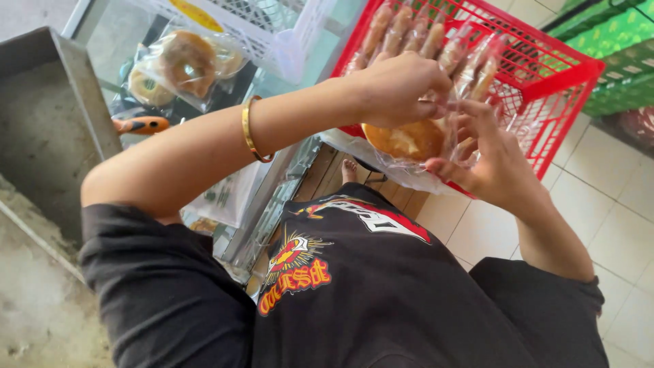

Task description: Placing pastries into plastic bags and organizing them into a red plastic crate.

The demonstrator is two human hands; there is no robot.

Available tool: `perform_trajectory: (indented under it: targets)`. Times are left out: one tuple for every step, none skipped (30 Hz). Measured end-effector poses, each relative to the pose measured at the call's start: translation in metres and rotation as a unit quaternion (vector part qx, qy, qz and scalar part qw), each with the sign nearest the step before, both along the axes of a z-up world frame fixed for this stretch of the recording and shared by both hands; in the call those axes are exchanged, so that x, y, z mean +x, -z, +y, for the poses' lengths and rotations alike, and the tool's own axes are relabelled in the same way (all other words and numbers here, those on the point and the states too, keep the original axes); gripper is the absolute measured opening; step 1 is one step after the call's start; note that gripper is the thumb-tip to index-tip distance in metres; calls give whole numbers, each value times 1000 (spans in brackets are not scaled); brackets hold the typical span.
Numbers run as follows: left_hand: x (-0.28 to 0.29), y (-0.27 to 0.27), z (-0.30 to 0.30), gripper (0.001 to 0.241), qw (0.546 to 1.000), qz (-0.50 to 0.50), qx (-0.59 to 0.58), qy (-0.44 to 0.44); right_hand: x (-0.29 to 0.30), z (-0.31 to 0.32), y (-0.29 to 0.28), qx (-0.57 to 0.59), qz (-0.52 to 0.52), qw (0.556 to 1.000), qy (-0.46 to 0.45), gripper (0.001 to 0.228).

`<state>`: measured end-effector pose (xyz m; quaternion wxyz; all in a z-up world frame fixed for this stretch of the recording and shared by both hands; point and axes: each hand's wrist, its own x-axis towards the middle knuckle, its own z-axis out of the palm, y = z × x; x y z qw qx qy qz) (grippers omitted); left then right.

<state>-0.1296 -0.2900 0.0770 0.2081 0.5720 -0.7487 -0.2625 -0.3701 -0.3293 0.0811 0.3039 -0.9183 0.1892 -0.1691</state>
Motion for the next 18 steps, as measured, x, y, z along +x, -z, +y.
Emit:
perform_trajectory:
  targets:
    - [-7, -1, -6, 23, 1000, 13, -9, 14, -5, -5, 9, 78, 32, 996, 15, 81]
    - [-12, 8, -17, 23, 1000, 13, -9, 21, -11, -10, 12, 77, 31, 996, 23, 81]
    - [-17, 16, -27, 26, 999, 26, -32, 16, -18, -15, 16, 108, 7, 992, 62, 71]
    - [-22, 24, -38, 29, 998, 39, -55, 12, -24, -19, 20, 139, -17, 985, 100, 62]
    - [-27, 33, -47, 29, 998, 38, -56, 20, -34, -29, 18, 138, -19, 984, 108, 62]
    - [-32, 42, -57, 32, 991, 73, -107, -15, -44, -38, 17, 121, -17, 984, 127, 55]
    - [-37, 52, -65, 37, 980, 110, -158, -50, -55, -48, 16, 105, -12, 984, 146, 49]
    - [-43, 70, -74, 37, 980, 111, -158, -43, -63, -58, 13, 104, -13, 983, 153, 49]
    - [-47, 88, -83, 41, 971, 139, -176, -82, -70, -69, 10, 50, -15, 984, 170, 42]
    - [-52, 106, -91, 44, 959, 166, -194, -121, -78, -80, 8, -4, -18, 982, 186, 35]
    - [-59, 126, -95, 44, 960, 167, -192, -116, -80, -94, 13, -3, -17, 981, 191, 35]
    - [-67, 147, -98, 41, 977, 127, -139, -103, -82, -108, 19, -74, -14, 971, 225, 33]
    - [-75, 167, -101, 38, 989, 86, -85, -90, -86, -121, 25, -144, -10, 956, 257, 33]
    - [-87, 172, -97, 38, 989, 87, -83, -85, -85, -131, 36, -143, -9, 955, 262, 33]
    - [-97, 177, -93, 36, 994, 73, -56, -54, -83, -141, 47, -138, -33, 954, 264, 31]
    - [-107, 181, -88, 35, 998, 59, -29, -22, -81, -152, 57, -133, -57, 953, 265, 30]
    - [-115, 193, -88, 35, 998, 59, -29, -17, -75, -156, 62, -134, -57, 952, 270, 30]
    - [-124, 205, -88, 45, 998, 27, -60, -6, -69, -160, 66, -195, -46, 942, 269, 35]
